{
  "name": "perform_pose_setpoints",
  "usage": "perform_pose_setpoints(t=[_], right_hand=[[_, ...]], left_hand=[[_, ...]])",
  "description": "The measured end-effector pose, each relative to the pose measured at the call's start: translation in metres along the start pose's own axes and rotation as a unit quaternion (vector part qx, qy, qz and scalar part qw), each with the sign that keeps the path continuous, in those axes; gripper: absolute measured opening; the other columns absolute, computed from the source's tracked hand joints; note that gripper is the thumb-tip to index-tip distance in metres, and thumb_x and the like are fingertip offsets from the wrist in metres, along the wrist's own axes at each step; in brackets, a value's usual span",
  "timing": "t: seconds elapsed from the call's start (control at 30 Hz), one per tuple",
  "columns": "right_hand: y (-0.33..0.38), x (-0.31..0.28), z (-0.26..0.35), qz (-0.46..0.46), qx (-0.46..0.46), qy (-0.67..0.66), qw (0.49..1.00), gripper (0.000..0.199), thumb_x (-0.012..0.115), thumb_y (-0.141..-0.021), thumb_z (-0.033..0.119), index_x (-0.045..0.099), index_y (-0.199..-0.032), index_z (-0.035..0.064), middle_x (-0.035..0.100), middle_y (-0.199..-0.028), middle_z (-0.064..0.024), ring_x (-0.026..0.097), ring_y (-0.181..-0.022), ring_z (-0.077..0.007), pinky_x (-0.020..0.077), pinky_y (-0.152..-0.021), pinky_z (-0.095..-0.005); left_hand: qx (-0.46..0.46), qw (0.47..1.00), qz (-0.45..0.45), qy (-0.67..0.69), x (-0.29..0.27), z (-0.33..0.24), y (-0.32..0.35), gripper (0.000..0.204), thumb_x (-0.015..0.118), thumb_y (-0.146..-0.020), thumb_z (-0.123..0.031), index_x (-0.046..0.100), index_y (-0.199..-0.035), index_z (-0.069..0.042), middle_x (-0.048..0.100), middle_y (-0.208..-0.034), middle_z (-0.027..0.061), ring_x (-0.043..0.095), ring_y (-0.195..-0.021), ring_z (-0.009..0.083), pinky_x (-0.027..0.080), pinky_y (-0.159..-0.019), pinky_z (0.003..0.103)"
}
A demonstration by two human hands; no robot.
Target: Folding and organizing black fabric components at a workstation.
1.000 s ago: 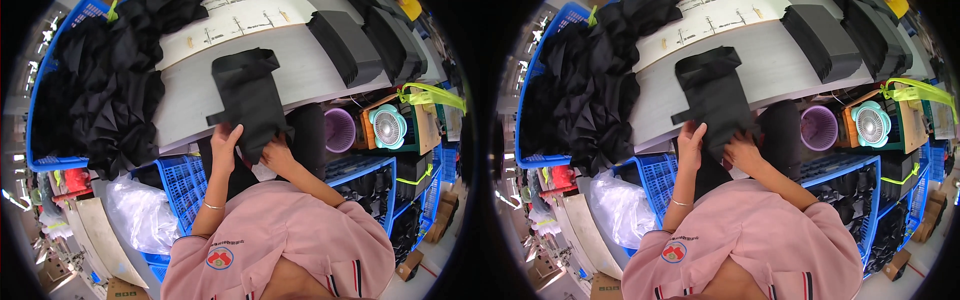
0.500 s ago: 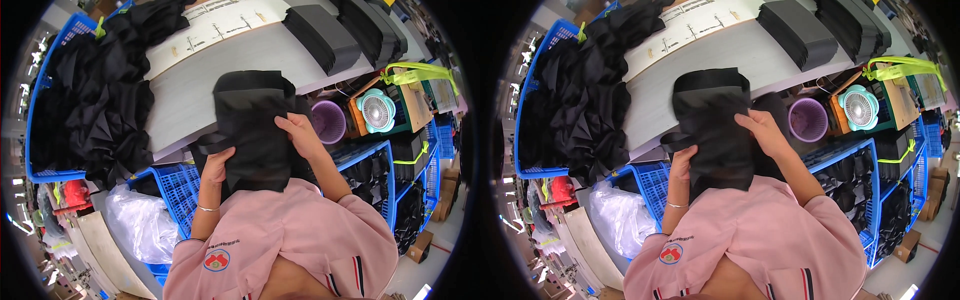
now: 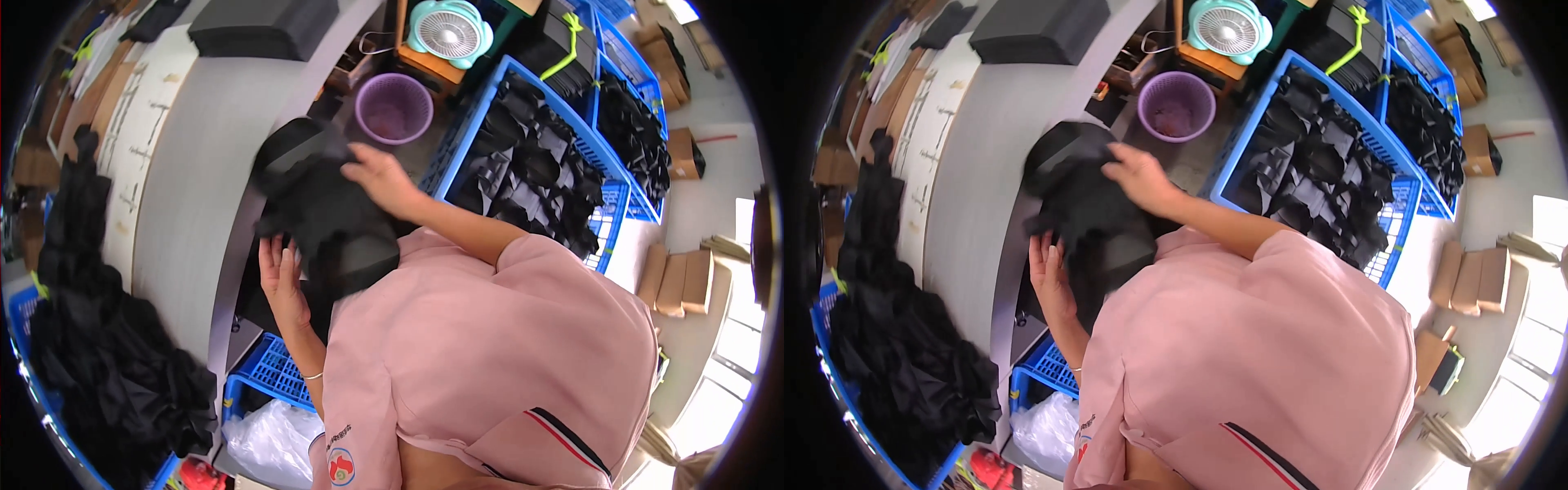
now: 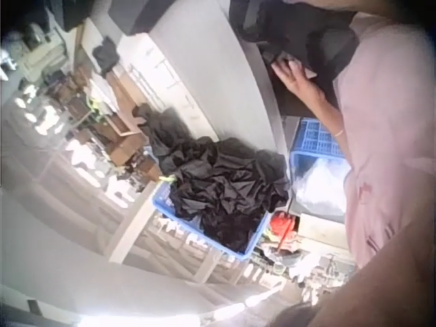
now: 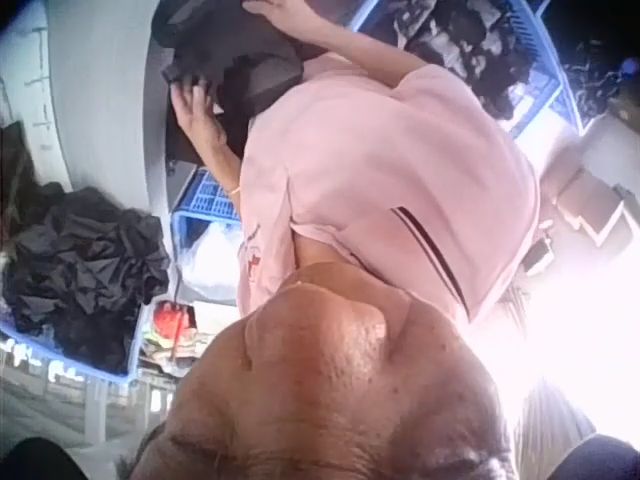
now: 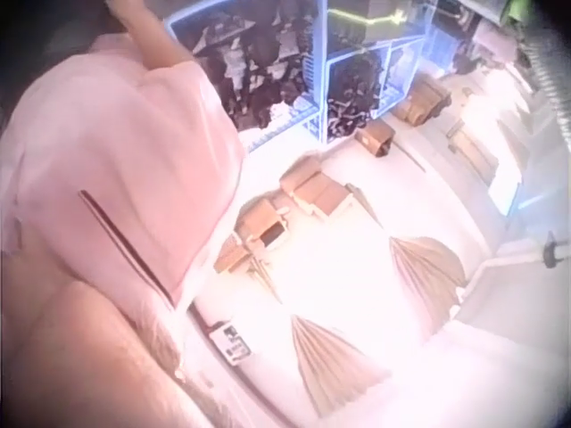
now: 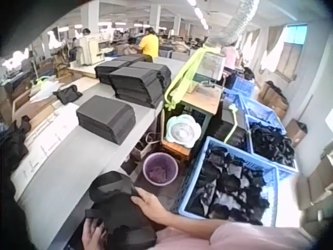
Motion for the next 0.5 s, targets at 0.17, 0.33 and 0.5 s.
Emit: perform_pose_setpoints(t=[0.17,0.33,0.5], right_hand=[[0.025,-0.203,-0.096,-0.182,0.209,-0.066,0.959,0.012,0.064,-0.092,0.008,0.063,-0.103,0.0036,0.062,-0.092,-0.0003,0.055,-0.084,-0.0092,0.0476,-0.075,-0.0271],[0.097,-0.376,-0.102,-0.276,0.207,-0.121,0.931,0.025,0.061,-0.096,0.013,0.063,-0.12,0.0055,0.068,-0.106,-0.004,0.063,-0.096,-0.015,0.0508,-0.084,-0.0299],[0.232,-0.491,-0.116,-0.374,0.467,0.244,0.764,0.059,0.071,-0.085,0.031,0.055,-0.132,-0.0008,0.07,-0.101,-0.0154,0.068,-0.085,-0.0223,0.0532,-0.072,-0.0313]], left_hand=[[-0.044,0.995,0.051,-0.079,0.03,0.005,-0.003,0.046,0.06,-0.099,-0.015,0.049,-0.142,-0.001,0.053,-0.142,0.0144,0.055,-0.126,0.0267,0.048,-0.101,0.036],[-0.059,0.988,0.056,-0.133,0.031,0.011,0.007,0.042,0.057,-0.101,-0.02,0.052,-0.139,-0.001,0.056,-0.139,0.014,0.058,-0.124,0.0254,0.048,-0.1,0.036],[-0.094,0.987,0.055,-0.115,0.041,0.025,0.007,0.038,0.059,-0.099,-0.015,0.056,-0.134,-0.001,0.059,-0.136,0.0129,0.06,-0.12,0.0232,0.05,-0.097,0.035]])
Point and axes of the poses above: each hand's wrist, its own y-axis away from the middle knuckle, its own x-axis out of the palm, z = x × y, the point moved 10 cm from there along -y, towards the middle knuckle
